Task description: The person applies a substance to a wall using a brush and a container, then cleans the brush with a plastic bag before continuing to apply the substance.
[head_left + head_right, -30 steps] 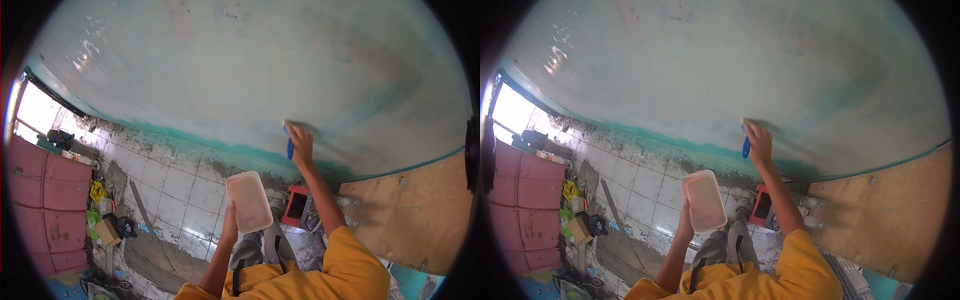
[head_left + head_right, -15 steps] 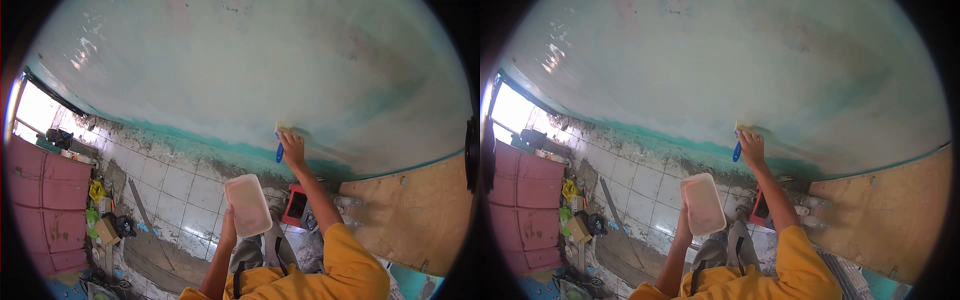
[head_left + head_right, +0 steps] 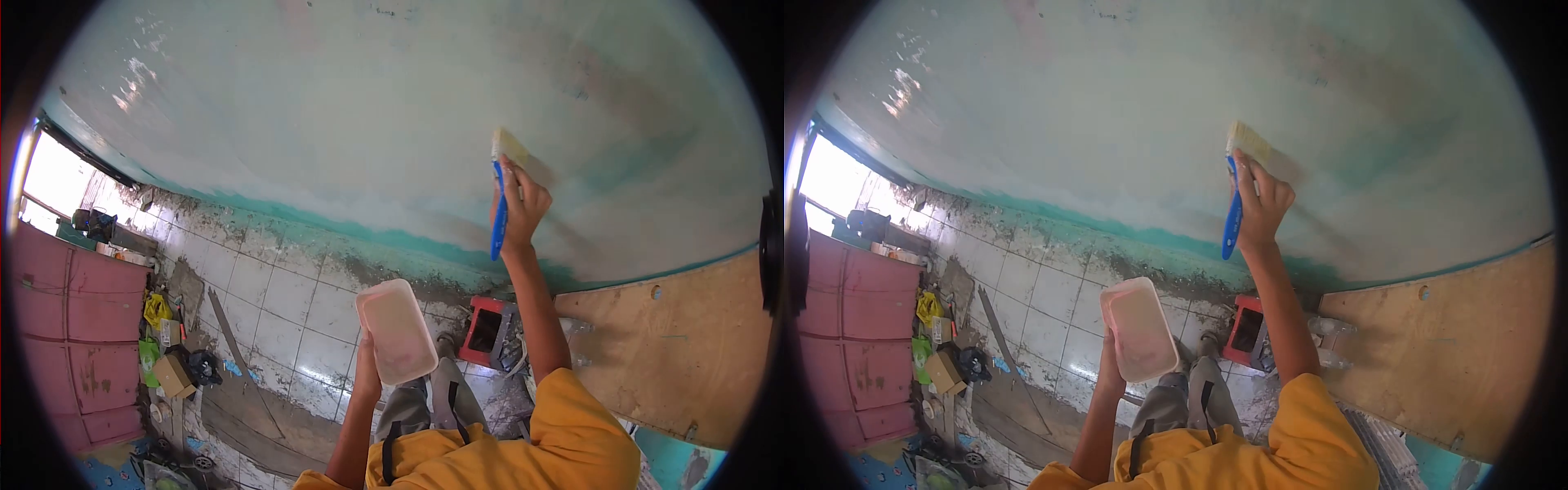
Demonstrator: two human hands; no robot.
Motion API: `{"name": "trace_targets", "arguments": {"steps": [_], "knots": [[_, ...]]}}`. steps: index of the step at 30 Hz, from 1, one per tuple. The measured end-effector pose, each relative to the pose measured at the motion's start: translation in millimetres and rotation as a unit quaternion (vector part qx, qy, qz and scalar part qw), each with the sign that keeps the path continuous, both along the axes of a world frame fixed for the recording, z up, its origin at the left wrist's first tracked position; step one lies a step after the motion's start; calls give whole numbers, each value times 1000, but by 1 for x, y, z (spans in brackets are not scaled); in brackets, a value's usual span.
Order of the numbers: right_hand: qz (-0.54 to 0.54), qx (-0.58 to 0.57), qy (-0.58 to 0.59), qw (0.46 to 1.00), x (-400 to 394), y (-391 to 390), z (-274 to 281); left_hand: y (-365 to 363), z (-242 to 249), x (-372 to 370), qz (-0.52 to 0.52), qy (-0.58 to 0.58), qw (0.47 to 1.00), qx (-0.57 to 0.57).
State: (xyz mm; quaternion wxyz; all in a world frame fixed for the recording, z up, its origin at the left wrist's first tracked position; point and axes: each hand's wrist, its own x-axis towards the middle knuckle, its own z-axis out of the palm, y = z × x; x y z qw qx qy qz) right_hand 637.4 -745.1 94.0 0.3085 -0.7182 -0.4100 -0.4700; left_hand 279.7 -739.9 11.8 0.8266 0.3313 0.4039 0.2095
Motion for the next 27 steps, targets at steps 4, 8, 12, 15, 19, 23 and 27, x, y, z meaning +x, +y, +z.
{"name": "trace_targets", "arguments": {"steps": [4, 8, 12, 15, 19, 23, 27], "knots": [[-1, -137, 32, 990, -7, 2, -80, 1, 4, 7, -3, 13, 1000, -2], [14, -258, 90, 962, -14, 4, -175, 8, -11, 3, -24, 20, 1000, 4], [37, -299, 156, 941, -15, 2, -211, 9, -12, -2, -51, 31, 998, 16], [90, -269, 155, 946, -12, 8, -145, 8, -12, -7, -57, 29, 998, 23], [57, -156, 85, 982, -9, 9, -41, 5, 3, -3, -9, 22, 1000, 9], [46, -54, 51, 996, -13, 11, -31, 3, 5, -2, 1, 6, 1000, 5], [-9, -158, 37, 987, -20, 19, -105, 2, -3, -2, 1, 18, 1000, -9]]}}
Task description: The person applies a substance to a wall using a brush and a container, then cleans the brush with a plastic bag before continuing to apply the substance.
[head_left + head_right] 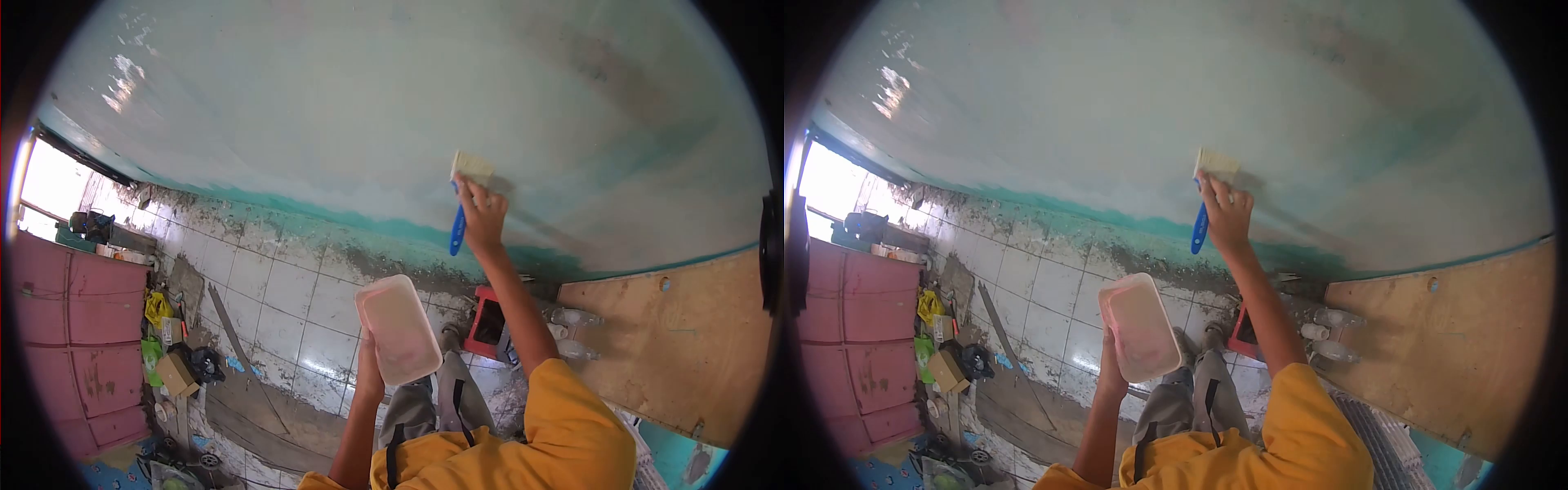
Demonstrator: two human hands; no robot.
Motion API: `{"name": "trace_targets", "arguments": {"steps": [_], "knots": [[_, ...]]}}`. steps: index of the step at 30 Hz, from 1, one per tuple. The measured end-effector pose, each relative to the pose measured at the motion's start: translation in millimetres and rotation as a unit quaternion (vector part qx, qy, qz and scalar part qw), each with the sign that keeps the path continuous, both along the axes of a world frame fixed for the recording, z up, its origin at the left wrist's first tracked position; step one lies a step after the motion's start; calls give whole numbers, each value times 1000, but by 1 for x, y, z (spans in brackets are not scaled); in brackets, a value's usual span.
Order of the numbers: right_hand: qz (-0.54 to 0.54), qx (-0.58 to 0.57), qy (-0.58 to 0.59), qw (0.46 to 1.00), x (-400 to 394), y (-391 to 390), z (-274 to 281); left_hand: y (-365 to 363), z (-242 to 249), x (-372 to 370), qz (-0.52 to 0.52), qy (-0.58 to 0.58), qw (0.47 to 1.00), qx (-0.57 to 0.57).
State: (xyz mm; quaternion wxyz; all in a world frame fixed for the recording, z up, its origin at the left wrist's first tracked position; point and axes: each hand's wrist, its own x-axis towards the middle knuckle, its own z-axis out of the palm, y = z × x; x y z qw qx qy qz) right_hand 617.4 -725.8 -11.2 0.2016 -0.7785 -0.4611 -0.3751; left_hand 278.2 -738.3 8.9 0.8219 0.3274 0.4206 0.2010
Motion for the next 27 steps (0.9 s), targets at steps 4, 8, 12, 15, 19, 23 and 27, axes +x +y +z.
{"name": "trace_targets", "arguments": {"steps": [4, 8, 12, 15, 19, 23, 27], "knots": [[16, -81, 49, 995, -3, 0, -97, 1, -6, -1, -4, 5, 1000, 1], [39, -126, 137, 982, -7, -2, -108, 0, -6, -3, 2, 2, 1000, 7], [32, -54, 105, 992, 7, 3, -28, -1, -2, -8, 6, 3, 1000, 8], [48, 50, 57, 996, 7, -2, 32, 1, 1, -5, 13, 7, 1000, -5], [27, 128, 7, 991, 7, -2, 38, 2, 3, -1, 11, 3, 1000, 3], [11, 9, -2, 1000, 5, -2, -31, 0, -6, 4, 14, 13, 1000, -6], [47, -104, 82, 990, 2, -5, -102, -2, -17, 8, 16, 11, 1000, 2]]}}
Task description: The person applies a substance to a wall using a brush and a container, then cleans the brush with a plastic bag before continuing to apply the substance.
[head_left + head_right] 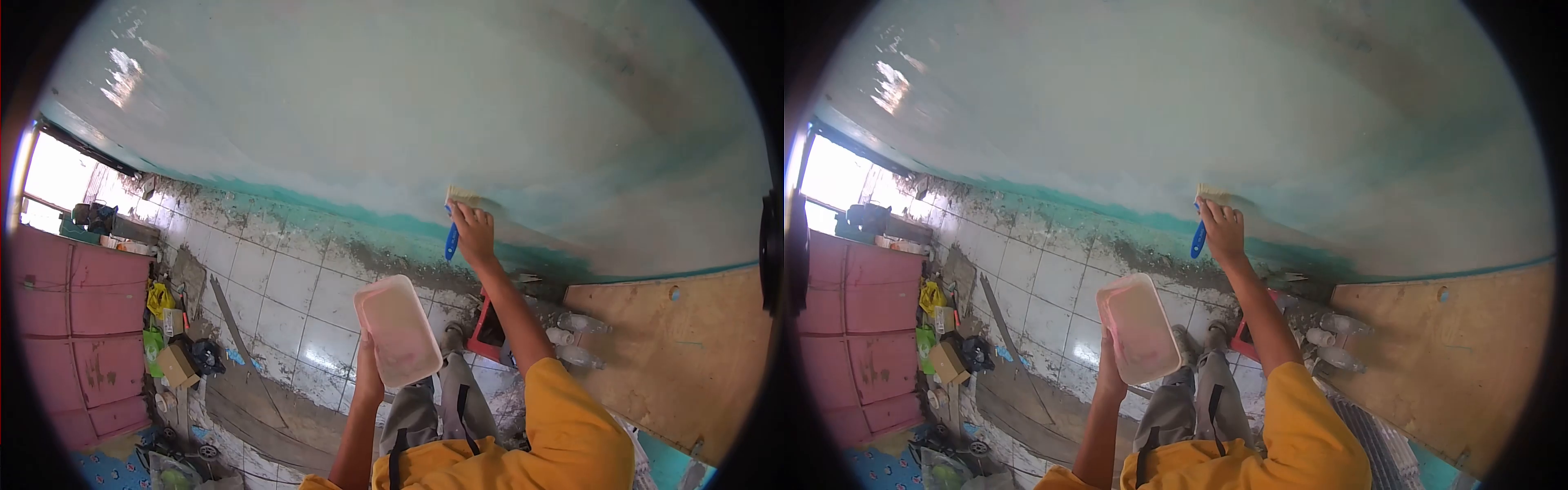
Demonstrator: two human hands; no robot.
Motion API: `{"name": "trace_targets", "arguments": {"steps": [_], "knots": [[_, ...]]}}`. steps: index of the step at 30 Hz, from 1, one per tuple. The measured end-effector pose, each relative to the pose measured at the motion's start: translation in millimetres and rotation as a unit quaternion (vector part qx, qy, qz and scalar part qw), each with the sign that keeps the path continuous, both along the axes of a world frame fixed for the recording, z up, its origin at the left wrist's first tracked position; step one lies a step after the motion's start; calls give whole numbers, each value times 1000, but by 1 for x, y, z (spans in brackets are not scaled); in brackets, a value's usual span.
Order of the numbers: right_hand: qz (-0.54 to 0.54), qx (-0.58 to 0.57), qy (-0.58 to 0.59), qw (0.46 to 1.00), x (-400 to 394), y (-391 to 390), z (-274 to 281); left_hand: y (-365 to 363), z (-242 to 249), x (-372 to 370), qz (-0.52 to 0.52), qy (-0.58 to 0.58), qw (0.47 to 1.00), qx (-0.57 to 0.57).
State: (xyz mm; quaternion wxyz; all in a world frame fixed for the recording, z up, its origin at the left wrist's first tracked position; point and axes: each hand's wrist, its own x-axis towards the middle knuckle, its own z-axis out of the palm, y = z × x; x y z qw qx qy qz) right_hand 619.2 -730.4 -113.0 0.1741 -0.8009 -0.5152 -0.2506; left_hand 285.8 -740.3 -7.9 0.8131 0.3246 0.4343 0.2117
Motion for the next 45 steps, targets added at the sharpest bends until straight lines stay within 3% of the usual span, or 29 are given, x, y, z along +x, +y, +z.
{"name": "trace_targets", "arguments": {"steps": [2, 5, 9, 13, 18, 21, 23, 27, 30, 35, 40, 43, 45], "knots": [[10, -35, 36, 999, 3, -5, -15, -2, -4, 1, 0, -3, 1000, -4], [59, -44, 78, 994, 8, -4, 21, -3, -5, 2, -5, -6, 1000, -3], [37, 81, 11, 996, 15, -4, 118, -5, -5, 6, -6, 0, 1000, -24], [-8, 220, -65, 973, 10, -3, 145, -8, -1, 12, -5, -5, 1000, -9], [-23, 106, -87, 990, 10, -2, 62, -14, -10, 16, 1, 9, 1000, -9], [15, 27, -45, 999, 9, -4, -4, -19, -16, 18, 11, 7, 1000, 0], [37, -63, 64, 995, 9, -9, -24, -21, -5, 23, 12, 0, 1000, -5], [92, -44, 91, 991, 19, -9, 11, -30, 1, 22, 27, -2, 999, -23], [68, 24, 44, 996, 27, -7, 77, -35, 13, 23, 25, -5, 999, -29], [38, 223, -33, 973, 14, -6, 158, -36, 7, 12, 26, -14, 999, -27], [-34, 174, -69, 982, 5, 6, 82, -24, -6, -2, 18, -11, 1000, -19], [-36, 75, -70, 994, 2, 6, 6, -14, -7, -15, 7, -3, 1000, -27], [-13, 0, -7, 1000, -4, 4, -31, -9, -19, -28, -15, 4, 1000, -21]]}}
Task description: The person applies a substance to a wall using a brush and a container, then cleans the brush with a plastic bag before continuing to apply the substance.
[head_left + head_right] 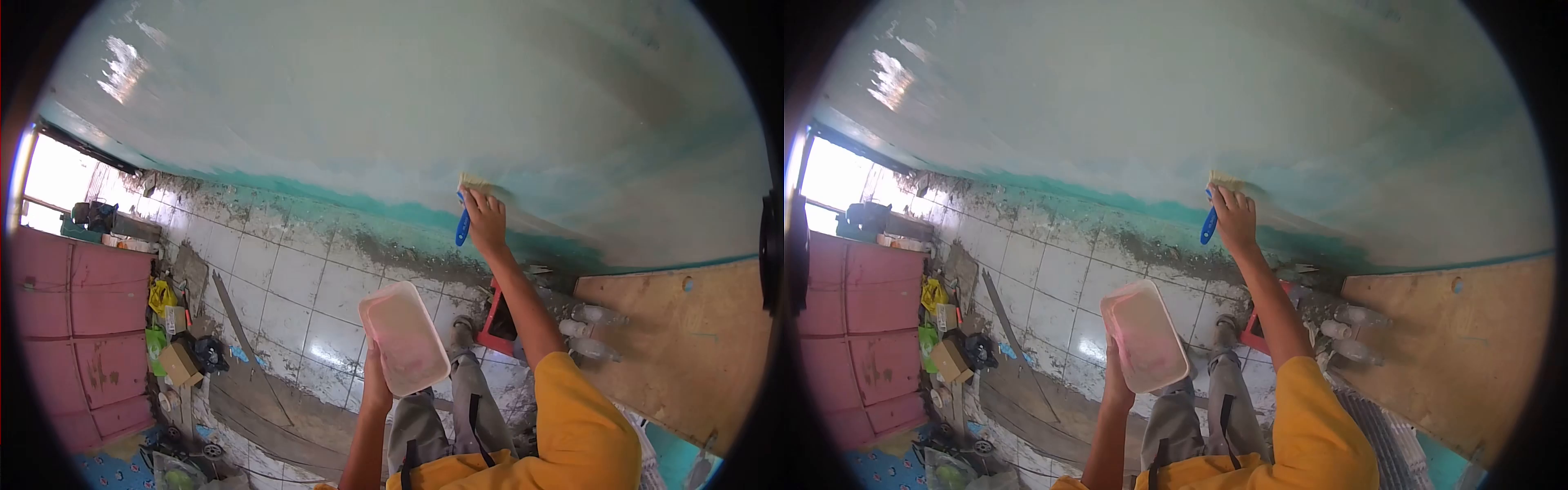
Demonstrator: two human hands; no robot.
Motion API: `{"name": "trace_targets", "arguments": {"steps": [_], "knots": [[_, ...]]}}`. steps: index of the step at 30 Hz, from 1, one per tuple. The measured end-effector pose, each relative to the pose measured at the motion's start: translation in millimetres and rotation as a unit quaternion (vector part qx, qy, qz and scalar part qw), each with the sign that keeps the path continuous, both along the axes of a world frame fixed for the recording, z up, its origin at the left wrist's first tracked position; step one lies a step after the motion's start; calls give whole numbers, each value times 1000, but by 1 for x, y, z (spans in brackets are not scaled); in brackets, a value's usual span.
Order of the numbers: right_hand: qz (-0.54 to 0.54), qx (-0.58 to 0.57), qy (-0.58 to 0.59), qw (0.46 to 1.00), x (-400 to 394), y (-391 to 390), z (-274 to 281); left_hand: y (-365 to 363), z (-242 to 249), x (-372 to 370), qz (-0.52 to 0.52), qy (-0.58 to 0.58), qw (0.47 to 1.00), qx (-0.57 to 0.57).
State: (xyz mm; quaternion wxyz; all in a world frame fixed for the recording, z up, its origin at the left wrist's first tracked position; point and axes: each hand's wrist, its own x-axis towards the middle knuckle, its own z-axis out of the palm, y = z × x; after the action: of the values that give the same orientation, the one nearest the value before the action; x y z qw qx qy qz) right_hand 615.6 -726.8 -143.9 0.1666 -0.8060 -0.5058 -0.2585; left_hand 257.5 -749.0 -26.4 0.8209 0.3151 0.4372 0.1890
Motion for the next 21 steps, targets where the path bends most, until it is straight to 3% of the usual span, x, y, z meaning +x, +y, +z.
{"name": "trace_targets", "arguments": {"steps": [3, 10, 12, 15, 17, 21], "knots": [[25, -36, 67, 997, 5, -1, -21, 8, -2, -10, -14, 3, 1000, 8], [38, 153, -41, 987, 13, 4, 141, 23, -3, -22, -21, 10, 1000, -16], [29, 206, -88, 974, 10, 6, 155, 24, -7, -23, -24, 5, 1000, -8], [-9, 243, -99, 965, 9, 7, 142, 24, -13, -21, -30, -8, 999, -6], [-38, 123, -75, 989, 5, 8, 93, 25, -17, -19, -34, -3, 999, 2], [-21, 39, 2, 999, -9, 8, 8, 29, -10, -13, -45, 0, 999, 24]]}}
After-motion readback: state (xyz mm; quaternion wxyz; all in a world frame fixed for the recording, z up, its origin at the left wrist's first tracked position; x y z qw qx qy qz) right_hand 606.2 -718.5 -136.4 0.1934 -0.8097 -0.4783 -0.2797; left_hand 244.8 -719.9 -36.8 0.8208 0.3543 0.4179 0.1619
